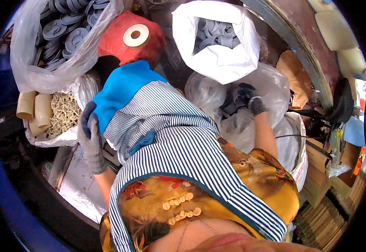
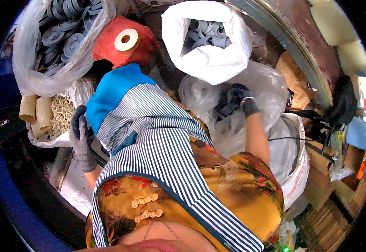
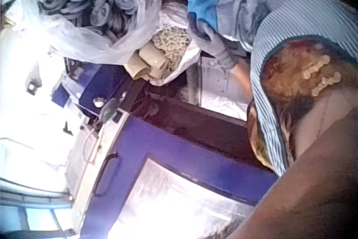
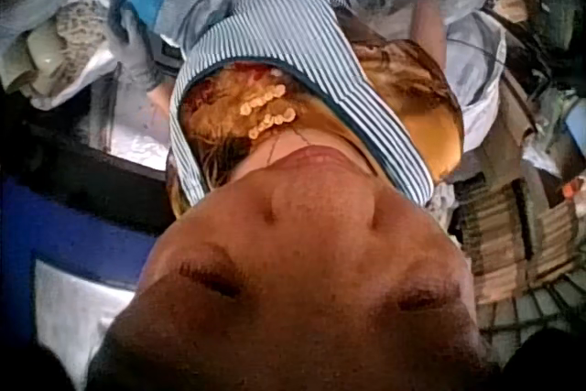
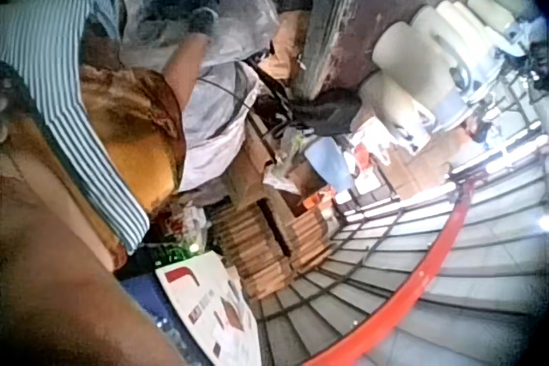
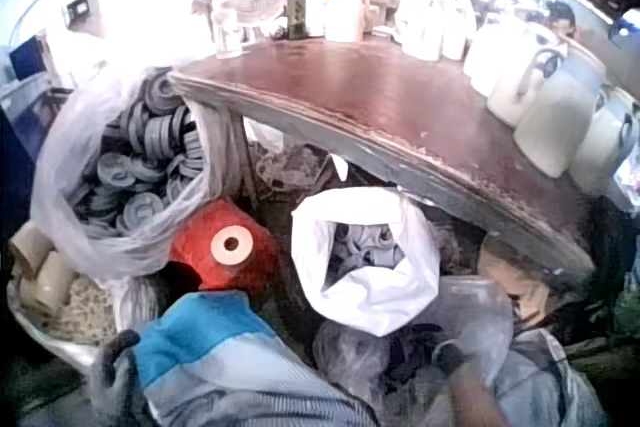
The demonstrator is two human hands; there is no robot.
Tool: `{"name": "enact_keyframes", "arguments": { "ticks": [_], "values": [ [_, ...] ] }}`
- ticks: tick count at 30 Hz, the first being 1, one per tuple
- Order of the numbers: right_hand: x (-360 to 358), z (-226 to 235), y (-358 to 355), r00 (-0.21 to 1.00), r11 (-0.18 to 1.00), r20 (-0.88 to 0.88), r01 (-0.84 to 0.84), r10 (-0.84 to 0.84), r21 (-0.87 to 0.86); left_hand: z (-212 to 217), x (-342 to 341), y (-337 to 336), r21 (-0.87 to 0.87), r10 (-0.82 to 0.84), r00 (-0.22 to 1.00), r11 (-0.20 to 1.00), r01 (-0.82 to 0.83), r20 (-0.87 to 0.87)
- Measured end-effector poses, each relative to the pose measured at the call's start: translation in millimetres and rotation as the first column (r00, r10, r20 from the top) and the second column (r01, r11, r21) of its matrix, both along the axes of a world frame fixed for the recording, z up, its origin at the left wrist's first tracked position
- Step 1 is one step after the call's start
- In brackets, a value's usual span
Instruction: The person repeatedly picks up a beige plastic container and a grey lid from nearby bags. They align the lid with the container opening and press it down to secure it. The person then places the assembled container aside and repeats the process with new parts.
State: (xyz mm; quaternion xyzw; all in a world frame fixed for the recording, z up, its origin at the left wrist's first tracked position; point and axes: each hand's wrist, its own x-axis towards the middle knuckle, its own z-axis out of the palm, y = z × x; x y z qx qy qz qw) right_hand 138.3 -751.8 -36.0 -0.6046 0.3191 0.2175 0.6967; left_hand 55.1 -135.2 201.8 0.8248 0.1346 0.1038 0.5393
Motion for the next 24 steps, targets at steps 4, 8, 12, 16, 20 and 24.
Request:
{"name": "enact_keyframes", "arguments": {
  "ticks": [4, 8, 12, 16, 20, 24],
  "values": [
    [31, 229, 76, 0.79, 0.788, 0.0, -0.611, 0.613, -0.076, 7, 6, -23, -0.015, -0.017, 1.0, 1.0, 0.017, -0.014],
    [40, 323, 172, 0.426, 0.556, 0.408, -0.781, 0.807, -0.284, 1, 24, -46, -0.342, -0.172, 0.985, 0.925, 0.164, 0.008],
    [34, 288, 238, 0.536, 0.467, 0.673, -0.829, 0.509, 0.307, 23, 44, -60, -0.976, -0.323, 0.936, 0.114, 0.186, 0.14],
    [73, 276, 262, 0.073, 0.073, 0.459, -0.997, 0.885, 0.018, 49, 38, -59, -0.915, -0.199, 0.968, 0.341, 0.216, 0.154],
    [57, 288, 291, -0.002, 0.182, 0.465, -0.919, 0.885, -0.351, 33, 37, -55, -0.84, -0.083, 0.994, 0.532, 0.103, 0.07],
    [48, 279, 323, 0.069, 0.402, 0.447, -0.575, 0.892, -0.712, 27, 43, -63, -0.83, 0.024, 0.999, 0.557, 0.018, 0.038]
  ]
}}
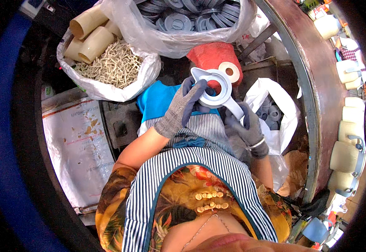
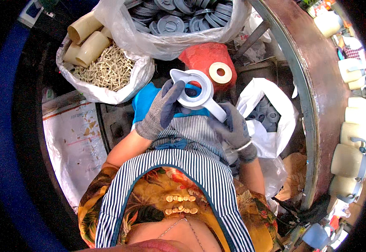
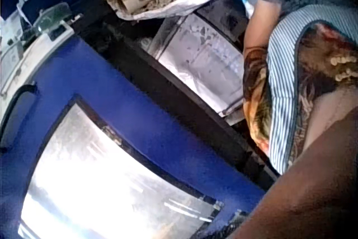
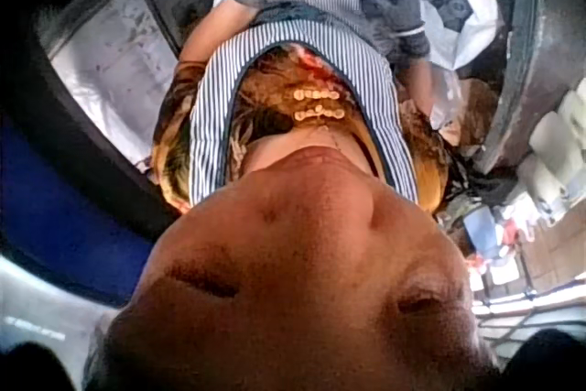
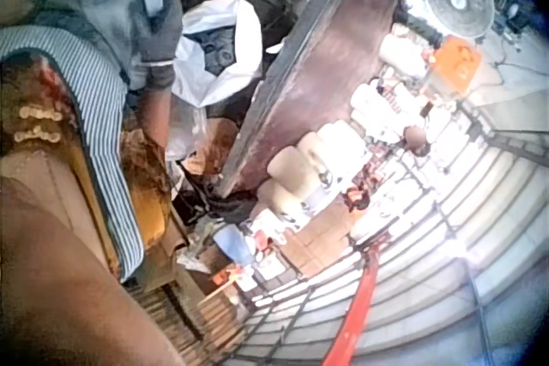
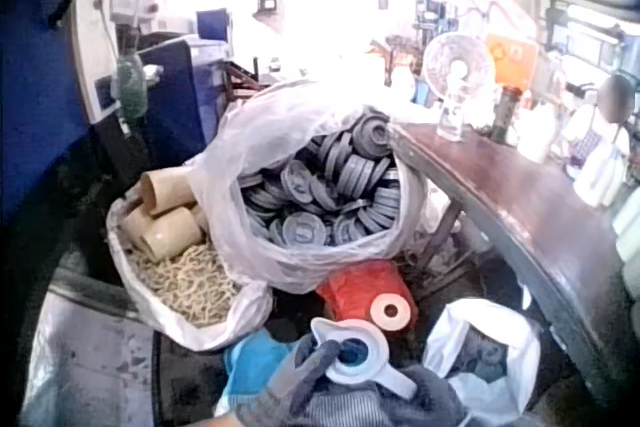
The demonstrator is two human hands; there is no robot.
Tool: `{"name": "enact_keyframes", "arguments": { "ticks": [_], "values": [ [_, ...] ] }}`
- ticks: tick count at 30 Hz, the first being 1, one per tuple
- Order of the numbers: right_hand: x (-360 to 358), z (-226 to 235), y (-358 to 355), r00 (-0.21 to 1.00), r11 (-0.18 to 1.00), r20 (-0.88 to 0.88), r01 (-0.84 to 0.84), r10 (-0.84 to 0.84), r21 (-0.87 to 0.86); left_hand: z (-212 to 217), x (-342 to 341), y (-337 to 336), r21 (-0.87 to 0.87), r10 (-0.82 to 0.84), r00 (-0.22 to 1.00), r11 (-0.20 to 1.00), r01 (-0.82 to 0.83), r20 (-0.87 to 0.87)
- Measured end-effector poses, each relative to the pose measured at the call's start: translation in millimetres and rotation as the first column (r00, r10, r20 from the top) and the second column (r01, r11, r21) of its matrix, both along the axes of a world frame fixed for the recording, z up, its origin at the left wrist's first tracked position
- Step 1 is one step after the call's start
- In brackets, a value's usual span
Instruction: The person repeatedly picks up a beige plastic container and a grey lid from nearby bags. They align the lid with the container opening and press it down to secure it. The person then places the assembled container aside and repeats the process with new parts.
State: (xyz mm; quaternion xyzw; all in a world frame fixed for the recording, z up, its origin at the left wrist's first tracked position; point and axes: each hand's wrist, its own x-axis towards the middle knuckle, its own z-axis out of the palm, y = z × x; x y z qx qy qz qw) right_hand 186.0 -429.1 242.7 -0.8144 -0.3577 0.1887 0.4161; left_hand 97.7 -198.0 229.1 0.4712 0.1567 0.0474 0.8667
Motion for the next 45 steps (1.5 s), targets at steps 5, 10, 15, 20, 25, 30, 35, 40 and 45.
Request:
{"name": "enact_keyframes", "arguments": {
  "ticks": [5, 10, 15, 20, 25, 30, 35, 40, 45],
  "values": [
    [43, -31, 28, 0.915, 0.851, -0.223, 0.396, -0.335, 0.347, -48, -6, 33, 0.058, 0.219, 0.967, 0.972, -0.228, 0.126],
    [132, -134, 22, 0.897, 0.973, 0.382, 0.231, -0.22, 0.017, -63, -99, 76, 0.436, 0.559, 0.825, 0.723, -0.536, 0.086],
    [174, -188, 18, 0.715, 0.925, 0.617, 0.375, -0.328, 0.057, -127, -211, 148, 0.75, 0.854, 0.449, 0.111, -0.652, 0.263],
    [183, -160, 48, 0.73, 0.853, 0.576, 0.512, -0.368, -0.104, -191, -307, 228, 0.981, 0.985, 0.0, -0.173, 0.094, 0.173],
    [145, -113, 16, 0.588, 0.864, 0.688, 0.489, -0.426, 0.117, -222, -329, 276, 0.824, 0.931, 0.027, 0.308, 0.476, -0.364],
    [138, -76, 4, 0.672, 0.919, 0.645, 0.37, -0.364, 0.134, -227, -333, 262, 0.851, 0.956, 0.094, 0.2, 0.486, -0.278],
    [99, -36, 43, 0.739, 0.982, 0.651, 0.069, -0.171, 0.178, -113, -368, 261, 0.473, 0.925, 0.33, 0.38, -0.795, -0.188],
    [-2, -1, 141, 0.787, 0.887, 0.554, -0.428, 0.272, 0.172, -43, -308, 214, 0.415, 0.568, 0.823, 0.747, -0.519, 0.006],
    [-48, 17, 205, 0.529, 0.635, 0.644, -0.768, 0.553, 0.085, -1, -199, 135, 0.669, 0.195, 0.981, 0.728, -0.15, 0.007]
  ]
}}
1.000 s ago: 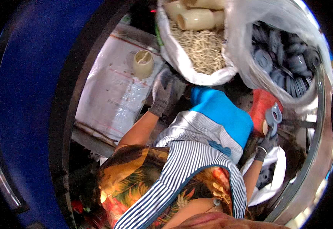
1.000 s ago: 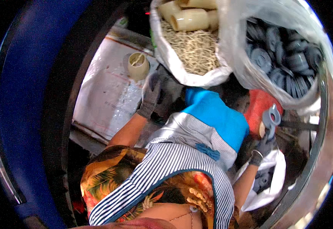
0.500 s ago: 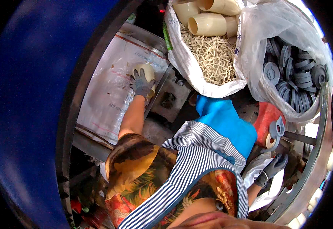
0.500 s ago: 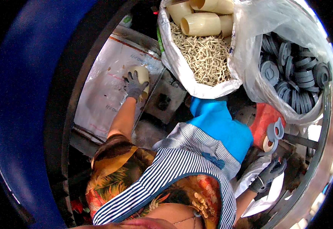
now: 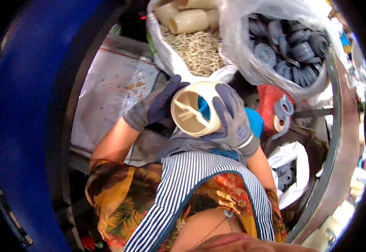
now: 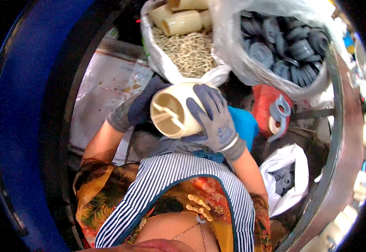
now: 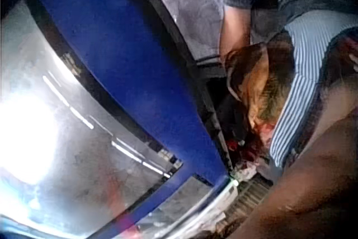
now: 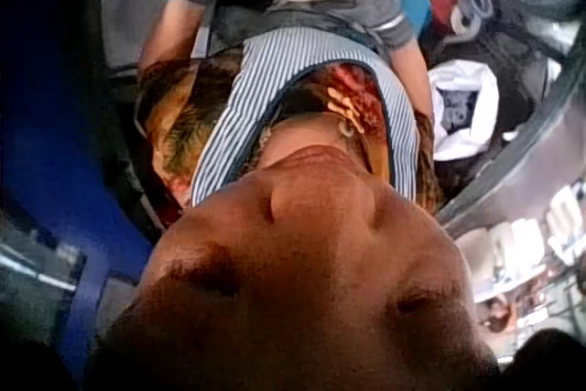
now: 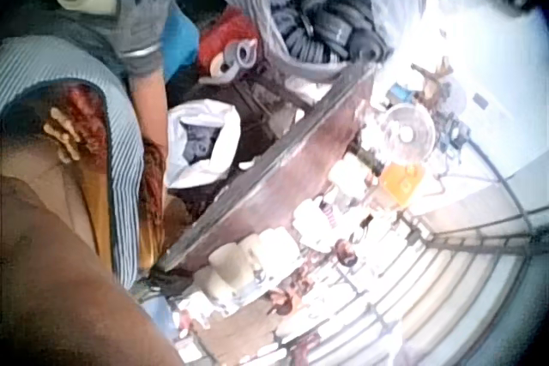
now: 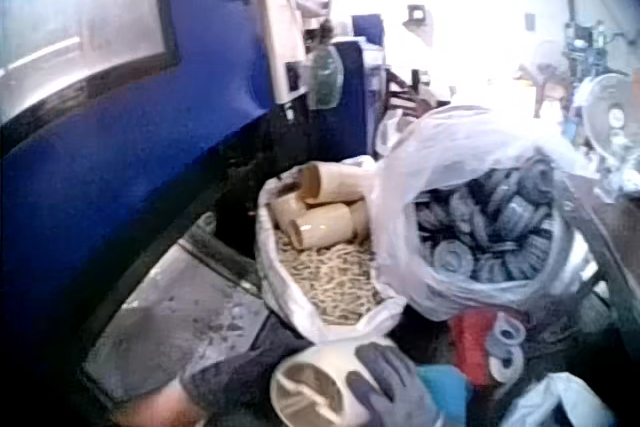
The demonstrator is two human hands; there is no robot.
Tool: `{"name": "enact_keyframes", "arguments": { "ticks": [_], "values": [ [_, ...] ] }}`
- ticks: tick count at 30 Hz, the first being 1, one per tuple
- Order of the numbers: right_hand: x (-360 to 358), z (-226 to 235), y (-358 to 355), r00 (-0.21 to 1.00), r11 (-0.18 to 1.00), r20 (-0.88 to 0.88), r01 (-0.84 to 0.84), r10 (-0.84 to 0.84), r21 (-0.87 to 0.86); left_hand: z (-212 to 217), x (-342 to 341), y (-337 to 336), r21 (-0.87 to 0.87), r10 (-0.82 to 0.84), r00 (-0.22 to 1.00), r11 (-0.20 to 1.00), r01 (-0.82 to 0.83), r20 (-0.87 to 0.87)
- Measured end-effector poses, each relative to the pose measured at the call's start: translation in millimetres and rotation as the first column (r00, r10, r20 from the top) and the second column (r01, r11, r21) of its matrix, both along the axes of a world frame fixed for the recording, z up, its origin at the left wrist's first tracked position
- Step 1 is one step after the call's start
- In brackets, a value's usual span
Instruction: The person repeatedly picks up a beige plastic container and a grey lid from nearby bags. They align the lid with the container opening and press it down to secure it. The person then places the assembled container aside and repeats the process with new parts.
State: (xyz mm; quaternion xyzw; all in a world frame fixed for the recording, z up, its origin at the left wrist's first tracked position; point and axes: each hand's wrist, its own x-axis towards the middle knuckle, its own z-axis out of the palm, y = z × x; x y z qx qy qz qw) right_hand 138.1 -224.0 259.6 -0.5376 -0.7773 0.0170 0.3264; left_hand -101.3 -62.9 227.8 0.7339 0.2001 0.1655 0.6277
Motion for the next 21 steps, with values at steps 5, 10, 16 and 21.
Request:
{"name": "enact_keyframes", "arguments": {
  "ticks": [5, 10, 16, 21],
  "values": [
    [23, -21, -40, 0.88, 0.897, -0.19, 0.442, -0.435, -0.011, 41, 51, -43, 0.478, 0.345, 0.907, 0.771, -0.421, 0.242],
    [0, -75, -67, 0.764, 0.776, -0.207, 0.63, -0.612, 0.032, 37, 121, -88, 0.903, -0.032, 0.981, 0.398, -0.164, 0.193],
    [6, -81, -85, 0.789, 0.799, -0.165, 0.601, -0.591, 0.01, 25, 135, -77, 0.958, -0.317, 0.947, 0.281, 0.05, 0.043],
    [7, -78, -71, 0.791, 0.818, -0.22, 0.573, -0.57, -0.06, 16, 137, -63, 0.915, -0.341, 0.927, 0.303, 0.265, -0.156]
  ]
}}
